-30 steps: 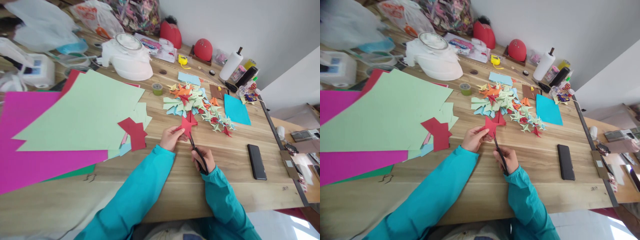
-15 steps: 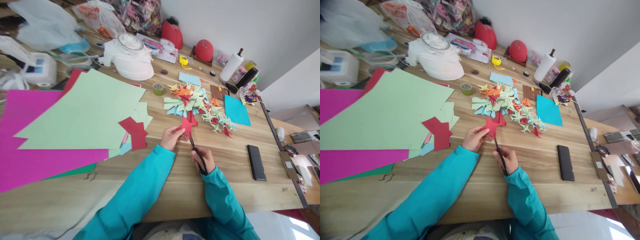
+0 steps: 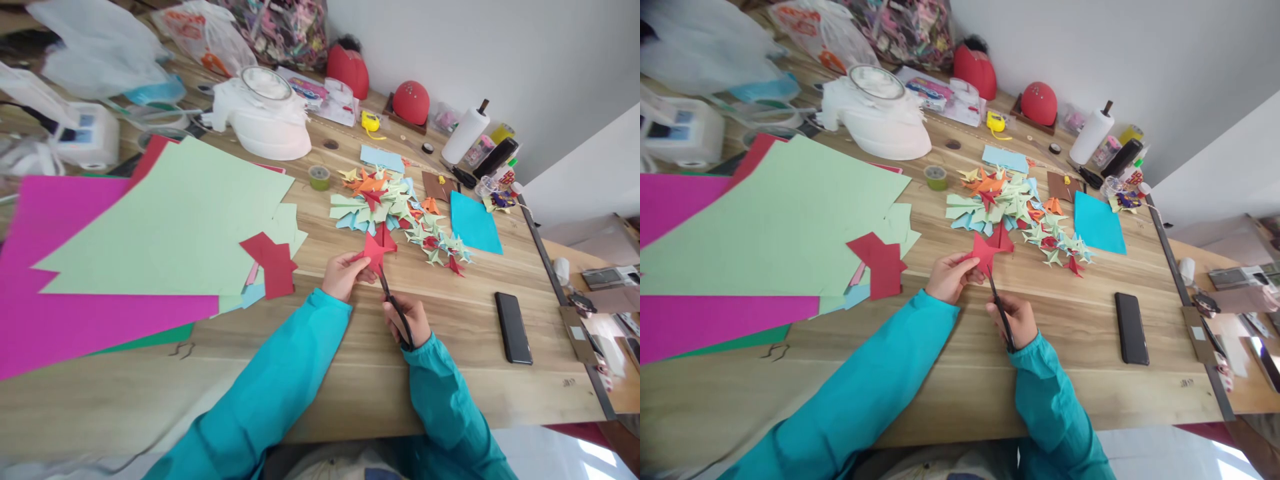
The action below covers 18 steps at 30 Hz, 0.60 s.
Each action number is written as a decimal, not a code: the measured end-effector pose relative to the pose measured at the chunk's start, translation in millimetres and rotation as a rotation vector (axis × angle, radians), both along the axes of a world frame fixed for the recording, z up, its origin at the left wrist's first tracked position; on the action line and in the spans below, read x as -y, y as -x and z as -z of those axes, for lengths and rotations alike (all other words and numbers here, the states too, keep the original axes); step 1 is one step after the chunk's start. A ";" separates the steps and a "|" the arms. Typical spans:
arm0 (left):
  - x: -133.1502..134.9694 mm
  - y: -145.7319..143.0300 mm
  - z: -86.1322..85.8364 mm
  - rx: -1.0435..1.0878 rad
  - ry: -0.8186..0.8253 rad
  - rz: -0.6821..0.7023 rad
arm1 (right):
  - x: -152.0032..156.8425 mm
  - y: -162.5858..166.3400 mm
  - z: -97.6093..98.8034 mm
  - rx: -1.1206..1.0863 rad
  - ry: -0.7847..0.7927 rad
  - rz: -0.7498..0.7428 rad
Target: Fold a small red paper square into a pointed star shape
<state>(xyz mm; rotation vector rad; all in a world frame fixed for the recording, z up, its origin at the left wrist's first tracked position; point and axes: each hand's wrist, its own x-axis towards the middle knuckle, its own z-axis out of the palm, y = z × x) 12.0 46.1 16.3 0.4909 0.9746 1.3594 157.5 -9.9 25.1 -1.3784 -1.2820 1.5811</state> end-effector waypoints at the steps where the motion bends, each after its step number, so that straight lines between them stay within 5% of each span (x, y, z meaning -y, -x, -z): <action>1: 0.1 0.0 -0.4 -0.001 0.003 0.000 | -0.1 0.0 0.1 0.004 0.000 -0.001; 18: 0.3 -0.4 -3.8 0.004 0.027 -0.011 | -0.8 2.4 -2.7 0.042 0.016 0.015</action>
